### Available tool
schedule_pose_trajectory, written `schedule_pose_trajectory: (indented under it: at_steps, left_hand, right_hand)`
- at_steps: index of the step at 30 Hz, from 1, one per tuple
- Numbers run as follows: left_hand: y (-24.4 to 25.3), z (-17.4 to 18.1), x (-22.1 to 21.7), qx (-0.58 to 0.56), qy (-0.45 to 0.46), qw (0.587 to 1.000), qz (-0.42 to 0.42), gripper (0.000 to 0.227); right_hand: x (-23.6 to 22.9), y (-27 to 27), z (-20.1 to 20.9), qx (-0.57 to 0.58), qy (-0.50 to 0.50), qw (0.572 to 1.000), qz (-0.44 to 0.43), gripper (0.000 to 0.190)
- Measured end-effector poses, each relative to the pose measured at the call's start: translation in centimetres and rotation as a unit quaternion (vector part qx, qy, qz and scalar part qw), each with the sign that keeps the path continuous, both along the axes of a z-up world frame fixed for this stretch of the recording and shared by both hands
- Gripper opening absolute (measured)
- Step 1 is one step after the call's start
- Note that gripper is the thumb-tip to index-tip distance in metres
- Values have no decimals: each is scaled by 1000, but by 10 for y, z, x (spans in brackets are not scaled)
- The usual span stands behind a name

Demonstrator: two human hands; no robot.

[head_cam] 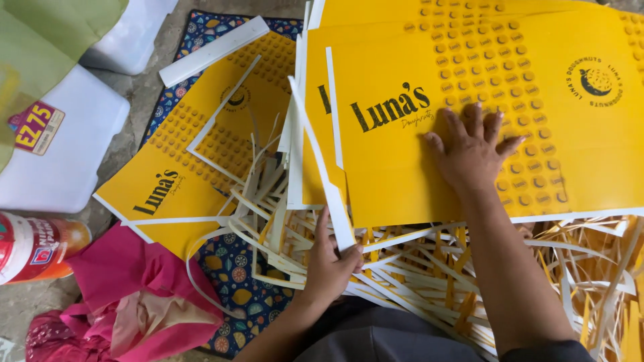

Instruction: Removing waste paper strips from die-cut printed yellow sheets for packaging

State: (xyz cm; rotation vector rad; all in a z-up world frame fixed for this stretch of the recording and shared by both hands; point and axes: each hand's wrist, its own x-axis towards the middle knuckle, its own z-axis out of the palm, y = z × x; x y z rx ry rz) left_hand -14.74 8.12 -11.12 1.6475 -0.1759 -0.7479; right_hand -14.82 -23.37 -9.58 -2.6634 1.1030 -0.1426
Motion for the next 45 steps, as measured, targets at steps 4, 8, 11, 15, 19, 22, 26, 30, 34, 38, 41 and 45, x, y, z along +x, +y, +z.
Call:
schedule_pose_trajectory:
  at_steps: [4, 8, 11, 15, 19, 22, 26, 30, 34, 38, 41, 45]
  left_hand:
    - [5, 10, 3, 13, -10, 1000, 2, 101]
    - [22, -5, 17, 38, -49, 998, 11, 101]
    - [41, -16, 37, 3, -166, 986, 1, 98]
    - [39, 26, 52, 208, -472, 857, 15, 76]
    - [-25, 60, 57, 54, -651, 757, 7, 47]
    - [-102, 61, 58, 66, -684, 724, -62, 41]
    - [-199, 8, 80, 107, -690, 712, -70, 52]
    - [-226, -19, 92, 233, -605, 743, -168, 52]
    - [-228, -18, 94, 287, -572, 742, -201, 57]
    - [-226, -9, 95, 254, -594, 739, -190, 56]
    - [-224, 8, 91, 328, -519, 738, -280, 61]
    - [-215, -7, 101, 309, -565, 713, -277, 60]
  right_hand:
    - [0, -4, -14, -18, 2, 1000, -10, 77]
    - [-35, -3, -4, 103, -152, 982, 52, 66]
    - [-95, 31, 29, 331, -376, 865, 18, 39]
    - [-172, 56, -30, 580, -331, 741, 64, 54]
    - [-184, 82, -65, 734, -350, 581, -17, 22]
    - [-174, 80, -92, 661, -340, 633, -219, 34]
    - [-158, 83, -111, 618, -360, 662, -224, 37]
    - [-154, 82, -101, 615, -355, 675, -201, 32]
    - [-165, 87, -124, 629, -372, 647, -220, 28]
    - [-166, 84, -108, 640, -358, 652, -194, 30]
    - [-176, 81, -101, 628, -398, 650, -156, 31]
    - [-198, 63, -84, 672, -420, 526, -309, 26]
